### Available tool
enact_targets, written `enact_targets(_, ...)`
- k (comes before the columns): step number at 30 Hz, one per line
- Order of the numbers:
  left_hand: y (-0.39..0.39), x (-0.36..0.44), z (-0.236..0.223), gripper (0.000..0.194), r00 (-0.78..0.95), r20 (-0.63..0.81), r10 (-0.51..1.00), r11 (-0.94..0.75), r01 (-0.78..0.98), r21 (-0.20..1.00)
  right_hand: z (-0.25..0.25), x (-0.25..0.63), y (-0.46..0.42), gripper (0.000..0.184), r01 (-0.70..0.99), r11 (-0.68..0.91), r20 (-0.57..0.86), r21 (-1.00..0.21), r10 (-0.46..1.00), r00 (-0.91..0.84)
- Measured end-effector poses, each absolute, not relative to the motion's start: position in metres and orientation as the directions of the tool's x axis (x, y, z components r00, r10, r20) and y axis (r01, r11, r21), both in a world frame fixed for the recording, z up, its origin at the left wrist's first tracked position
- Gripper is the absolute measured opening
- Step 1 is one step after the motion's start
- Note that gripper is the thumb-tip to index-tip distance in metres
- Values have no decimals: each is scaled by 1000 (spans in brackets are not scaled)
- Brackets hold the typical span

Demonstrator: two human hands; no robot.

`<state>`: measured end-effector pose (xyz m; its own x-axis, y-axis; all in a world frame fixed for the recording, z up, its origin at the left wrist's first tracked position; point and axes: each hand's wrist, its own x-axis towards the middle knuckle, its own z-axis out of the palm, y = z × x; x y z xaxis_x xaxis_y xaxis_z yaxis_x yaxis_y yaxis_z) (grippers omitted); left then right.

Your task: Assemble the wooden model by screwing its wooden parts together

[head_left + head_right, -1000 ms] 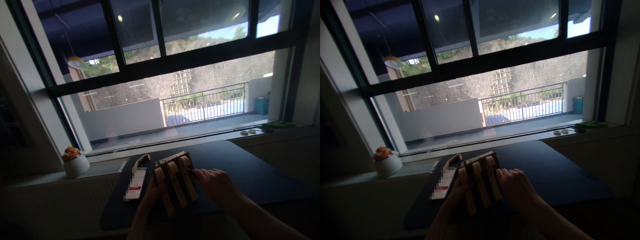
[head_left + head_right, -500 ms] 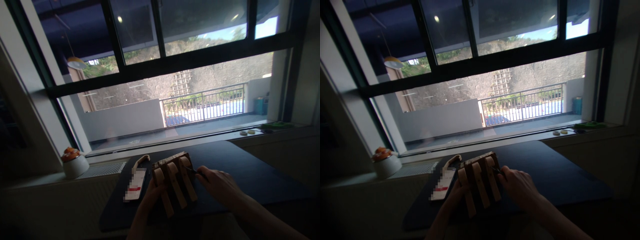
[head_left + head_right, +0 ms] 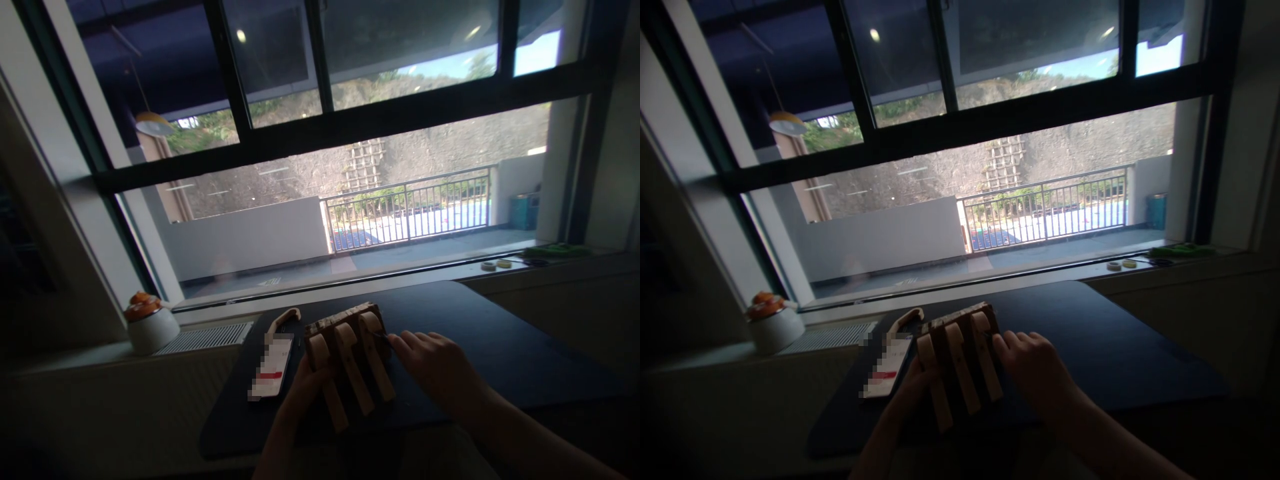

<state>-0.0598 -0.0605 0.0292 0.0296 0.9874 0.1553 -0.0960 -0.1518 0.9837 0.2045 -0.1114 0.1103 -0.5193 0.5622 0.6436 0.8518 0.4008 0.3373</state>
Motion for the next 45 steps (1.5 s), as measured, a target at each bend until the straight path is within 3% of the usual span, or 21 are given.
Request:
enact_targets(6, -62, -58, 30, 51, 33, 152, 988, -148, -99, 984, 105, 199, -114, 12, 886, 439, 617, 150, 659, -431)
enact_targets(10, -61, -58, 28, 55, 23, 146, 989, -143, -116, 983, 106, 192, -116, 20, 931, 365, 550, 5, 776, -308)
enact_targets(14, -61, -59, 27, 54, 29, 143, 989, -139, -113, 984, 114, 195, -115, 25, 940, 260, 429, -221, 891, -145)
enact_targets(17, -61, -60, 28, 53, 30, 146, 989, -142, -105, 984, 116, 203, -112, 29, 931, 216, 376, -294, 922, -95)
enact_targets(21, -62, -60, 29, 52, 36, 149, 988, -145, -99, 984, 108, 208, -113, 19, 927, 301, 433, -224, 883, -182)
enact_targets(24, -63, -60, 29, 49, 19, 141, 990, -139, -86, 987, 102, 206, -116, 30, 918, 392, 526, -53, 793, -308)
enact_targets(28, -63, -60, 28, 50, 28, 144, 989, -141, -81, 987, 105, 202, -117, 31, 882, 412, 589, 230, 662, -463)
enact_targets(31, -63, -60, 28, 53, 37, 145, 989, -142, -85, 986, 108, 200, -117, 32, 868, 410, 599, 279, 633, -491)
enact_targets(37, -62, -59, 27, 51, 49, 143, 988, -140, -67, 988, 105, 199, -115, 14, 904, 428, 557, 21, 746, -366)
enact_targets(42, -59, -63, 23, 50, 53, 146, 988, -144, -38, 989, 108, 208, -105, 28, 883, 307, 376, -356, 912, -165)
enact_targets(45, -55, -65, 20, 51, 67, 163, 984, -160, -40, 986, 107, 214, -107, 30, 873, 312, 363, -375, 916, -172)
